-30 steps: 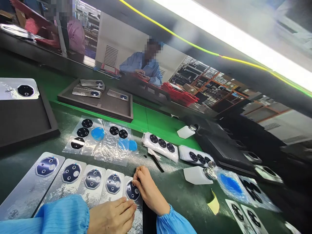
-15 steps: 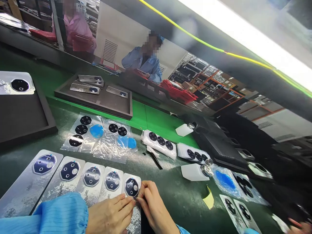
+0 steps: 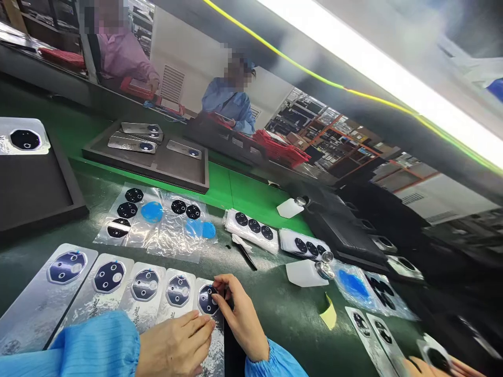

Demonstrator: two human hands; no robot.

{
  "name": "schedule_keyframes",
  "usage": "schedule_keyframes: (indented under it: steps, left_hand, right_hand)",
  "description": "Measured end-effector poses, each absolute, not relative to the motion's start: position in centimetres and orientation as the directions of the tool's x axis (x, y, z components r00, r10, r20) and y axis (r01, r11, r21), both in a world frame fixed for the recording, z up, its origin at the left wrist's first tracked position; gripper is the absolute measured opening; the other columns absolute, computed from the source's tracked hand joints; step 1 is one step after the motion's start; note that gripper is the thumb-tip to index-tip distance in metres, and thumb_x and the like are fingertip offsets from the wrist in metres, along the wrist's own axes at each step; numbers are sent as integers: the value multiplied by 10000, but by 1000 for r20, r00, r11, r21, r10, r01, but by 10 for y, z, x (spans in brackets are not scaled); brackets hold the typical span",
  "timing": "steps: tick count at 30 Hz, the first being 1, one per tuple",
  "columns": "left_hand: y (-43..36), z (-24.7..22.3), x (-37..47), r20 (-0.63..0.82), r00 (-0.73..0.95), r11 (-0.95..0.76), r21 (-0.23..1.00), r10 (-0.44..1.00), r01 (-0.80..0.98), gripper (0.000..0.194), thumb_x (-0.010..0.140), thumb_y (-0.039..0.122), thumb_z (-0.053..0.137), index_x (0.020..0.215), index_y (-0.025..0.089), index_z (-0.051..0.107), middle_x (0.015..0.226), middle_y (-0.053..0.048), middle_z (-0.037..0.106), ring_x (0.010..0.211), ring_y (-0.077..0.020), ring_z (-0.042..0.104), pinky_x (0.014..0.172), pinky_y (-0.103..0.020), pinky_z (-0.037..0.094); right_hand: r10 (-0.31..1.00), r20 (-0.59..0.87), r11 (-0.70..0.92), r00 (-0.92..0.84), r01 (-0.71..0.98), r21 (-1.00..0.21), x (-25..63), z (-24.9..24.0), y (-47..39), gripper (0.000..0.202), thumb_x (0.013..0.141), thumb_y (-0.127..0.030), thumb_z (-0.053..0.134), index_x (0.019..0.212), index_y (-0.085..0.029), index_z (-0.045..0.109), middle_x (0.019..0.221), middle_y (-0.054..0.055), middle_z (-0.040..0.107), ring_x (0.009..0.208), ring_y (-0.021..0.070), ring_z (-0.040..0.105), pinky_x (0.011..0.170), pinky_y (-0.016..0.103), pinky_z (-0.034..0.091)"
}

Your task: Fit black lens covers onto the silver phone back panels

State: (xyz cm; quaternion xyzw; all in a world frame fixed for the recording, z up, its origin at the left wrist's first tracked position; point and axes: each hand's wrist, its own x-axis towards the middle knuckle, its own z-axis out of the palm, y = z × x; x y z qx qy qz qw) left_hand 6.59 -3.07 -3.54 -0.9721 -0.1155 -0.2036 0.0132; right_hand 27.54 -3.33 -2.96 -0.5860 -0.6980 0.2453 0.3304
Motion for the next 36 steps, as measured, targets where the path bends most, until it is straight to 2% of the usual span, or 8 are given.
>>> schedule_keyframes:
  steps: [3, 13, 16, 19, 22, 25, 30, 36]
  left_hand:
    - [-31, -34, 66, 389, 896, -974, 19, 214, 224, 381, 987, 363, 459, 1185, 75, 610, 1285, -93, 649, 1181, -223, 590, 1053, -338, 425]
    - [-30, -35, 68, 375, 906, -978, 19, 199, 207, 378, 998, 338, 426, 1199, 70, 604, 1280, -116, 640, 1214, -243, 564, 1070, -359, 397]
    - [-30, -36, 68, 372, 905, -977, 25, 204, 210, 371, 994, 339, 439, 1194, 74, 604, 1289, -119, 635, 1218, -243, 564, 1066, -358, 396]
    - [-31, -35, 68, 395, 897, -977, 5, 199, 215, 353, 997, 334, 434, 1153, 79, 621, 1273, -110, 643, 1204, -241, 571, 1062, -352, 397]
    - [-32, -35, 68, 397, 894, -975, 7, 209, 224, 357, 1004, 329, 415, 1158, 81, 620, 1248, -100, 650, 1191, -234, 573, 1062, -343, 400]
    - [-32, -36, 69, 397, 892, -974, 21, 215, 226, 363, 1005, 332, 410, 1168, 81, 616, 1232, -104, 652, 1182, -237, 575, 1067, -349, 400]
    - [-32, -38, 70, 413, 886, -976, 39, 210, 213, 322, 989, 320, 450, 1114, 90, 638, 1175, -99, 675, 1149, -239, 598, 1082, -355, 391]
    - [-32, -35, 68, 406, 888, -974, 23, 215, 225, 333, 995, 330, 438, 1123, 95, 636, 1282, -105, 639, 1200, -235, 579, 1053, -341, 420]
  right_hand:
    - [965, 250, 231, -77, 695, -681, 275, -30, -44, 203, 938, -126, 485, 1080, -243, 569, 958, 33, 647, 872, 174, 641, 750, 279, 529]
    - [870, 456, 351, -186, 884, -309, 260, -35, -57, 323, 968, -89, 377, 1177, -198, 598, 1016, 78, 667, 868, 186, 635, 738, 296, 517]
    - [821, 500, 414, -276, 890, -189, 259, -31, -56, 327, 971, -68, 348, 1156, -184, 591, 971, 70, 693, 885, 193, 640, 726, 305, 481]
    - [808, 517, 379, -282, 921, -90, 257, -29, -58, 338, 953, -22, 336, 1110, -176, 593, 896, 63, 699, 859, 205, 640, 696, 322, 436]
    - [809, 510, 385, -291, 919, -88, 253, -27, -58, 313, 994, -70, 308, 1105, -162, 586, 906, 74, 711, 858, 209, 643, 694, 328, 424]
    - [788, 494, 484, -368, 865, -129, 252, -24, -54, 304, 1043, -151, 282, 1093, -168, 581, 1007, 74, 738, 901, 202, 650, 723, 326, 434]
    - [689, 466, 664, -555, 742, -97, 266, -19, -46, 249, 1042, -139, 347, 1057, -166, 594, 1115, 37, 747, 928, 185, 649, 730, 314, 436]
    - [751, 491, 550, -442, 830, -94, 268, -21, -42, 343, 1059, -168, 248, 1062, -167, 591, 1037, 50, 755, 880, 191, 644, 702, 321, 435]
